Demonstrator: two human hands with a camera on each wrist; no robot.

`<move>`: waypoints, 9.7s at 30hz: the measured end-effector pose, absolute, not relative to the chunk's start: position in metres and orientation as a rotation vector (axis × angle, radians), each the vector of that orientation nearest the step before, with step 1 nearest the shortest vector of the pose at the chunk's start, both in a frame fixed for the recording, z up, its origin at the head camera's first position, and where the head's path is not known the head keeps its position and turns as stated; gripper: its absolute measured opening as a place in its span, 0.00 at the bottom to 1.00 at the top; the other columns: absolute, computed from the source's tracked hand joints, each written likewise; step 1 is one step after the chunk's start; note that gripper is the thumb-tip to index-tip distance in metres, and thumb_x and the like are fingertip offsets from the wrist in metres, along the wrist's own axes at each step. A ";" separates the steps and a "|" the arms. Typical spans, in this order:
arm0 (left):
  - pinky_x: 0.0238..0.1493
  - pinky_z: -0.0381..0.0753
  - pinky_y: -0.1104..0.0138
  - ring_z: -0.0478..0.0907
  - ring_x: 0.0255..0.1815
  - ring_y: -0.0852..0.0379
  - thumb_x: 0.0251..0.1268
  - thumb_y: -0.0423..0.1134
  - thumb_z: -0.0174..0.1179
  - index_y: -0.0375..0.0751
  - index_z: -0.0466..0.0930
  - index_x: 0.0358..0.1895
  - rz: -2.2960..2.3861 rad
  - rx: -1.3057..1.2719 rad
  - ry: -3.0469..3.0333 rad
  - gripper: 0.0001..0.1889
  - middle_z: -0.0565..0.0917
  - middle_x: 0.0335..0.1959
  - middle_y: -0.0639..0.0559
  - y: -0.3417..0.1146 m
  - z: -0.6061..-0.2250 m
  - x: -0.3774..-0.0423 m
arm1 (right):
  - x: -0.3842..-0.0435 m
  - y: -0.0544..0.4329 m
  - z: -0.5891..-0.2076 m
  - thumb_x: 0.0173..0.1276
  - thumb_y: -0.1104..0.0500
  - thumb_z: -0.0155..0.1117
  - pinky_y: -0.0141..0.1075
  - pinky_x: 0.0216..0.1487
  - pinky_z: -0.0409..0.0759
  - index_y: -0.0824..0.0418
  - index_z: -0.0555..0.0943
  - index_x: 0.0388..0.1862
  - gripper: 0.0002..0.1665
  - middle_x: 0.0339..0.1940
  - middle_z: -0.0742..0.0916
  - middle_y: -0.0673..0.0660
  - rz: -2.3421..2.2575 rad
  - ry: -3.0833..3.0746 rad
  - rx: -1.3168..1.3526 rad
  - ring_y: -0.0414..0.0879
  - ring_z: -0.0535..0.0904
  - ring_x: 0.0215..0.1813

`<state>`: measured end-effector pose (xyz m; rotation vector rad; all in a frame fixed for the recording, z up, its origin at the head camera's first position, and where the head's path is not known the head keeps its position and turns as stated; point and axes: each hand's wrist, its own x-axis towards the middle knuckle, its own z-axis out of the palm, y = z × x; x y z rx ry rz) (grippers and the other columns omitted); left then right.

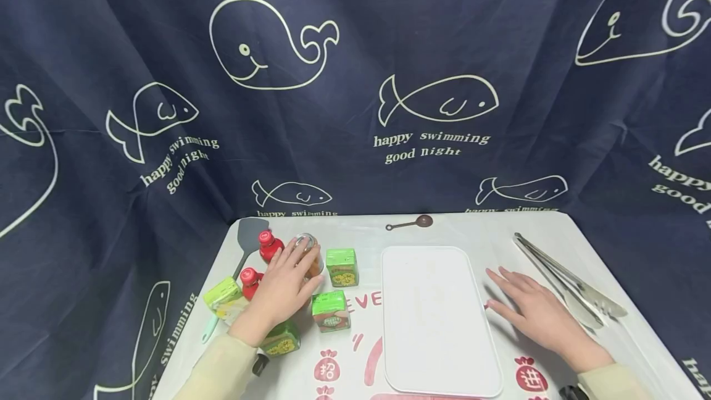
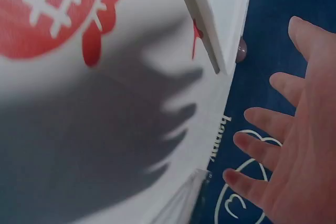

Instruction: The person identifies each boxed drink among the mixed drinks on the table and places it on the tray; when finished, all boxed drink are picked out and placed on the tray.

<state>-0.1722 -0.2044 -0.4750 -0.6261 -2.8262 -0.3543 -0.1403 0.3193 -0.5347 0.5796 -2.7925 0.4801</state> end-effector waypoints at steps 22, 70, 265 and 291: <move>0.78 0.56 0.37 0.61 0.79 0.35 0.72 0.52 0.64 0.38 0.76 0.71 -0.346 -0.634 -2.673 0.31 0.71 0.75 0.38 -0.250 -0.443 -0.155 | -0.143 0.285 -0.568 0.77 0.34 0.59 0.70 0.67 0.70 0.64 0.71 0.77 0.44 0.68 0.79 0.70 0.833 -3.024 0.253 0.69 0.76 0.65; 0.69 0.52 0.87 0.73 0.68 0.32 0.68 0.33 0.70 0.36 0.76 0.70 -0.791 -0.363 -2.591 0.28 0.76 0.69 0.37 -0.371 -0.518 -0.112 | -0.145 0.278 -0.578 0.75 0.58 0.67 0.32 0.37 0.81 0.73 0.72 0.72 0.33 0.49 0.82 0.57 1.023 -2.937 0.165 0.42 0.74 0.39; 0.44 0.90 0.65 0.81 0.55 0.57 0.62 0.26 0.68 0.49 0.87 0.58 -1.546 -0.664 -2.441 0.22 0.84 0.56 0.59 -0.142 -0.441 -0.185 | -0.141 0.287 -0.583 0.73 0.60 0.70 0.33 0.34 0.75 0.69 0.67 0.78 0.39 0.61 0.81 0.65 1.258 -2.975 0.084 0.41 0.71 0.35; 0.52 0.87 0.70 0.80 0.59 0.59 0.64 0.26 0.64 0.47 0.86 0.58 -1.600 -0.675 -2.493 0.21 0.83 0.57 0.57 -0.082 -0.464 -0.201 | -0.140 0.287 -0.584 0.71 0.61 0.70 0.34 0.36 0.75 0.69 0.69 0.77 0.38 0.59 0.82 0.64 1.240 -2.949 0.113 0.41 0.71 0.37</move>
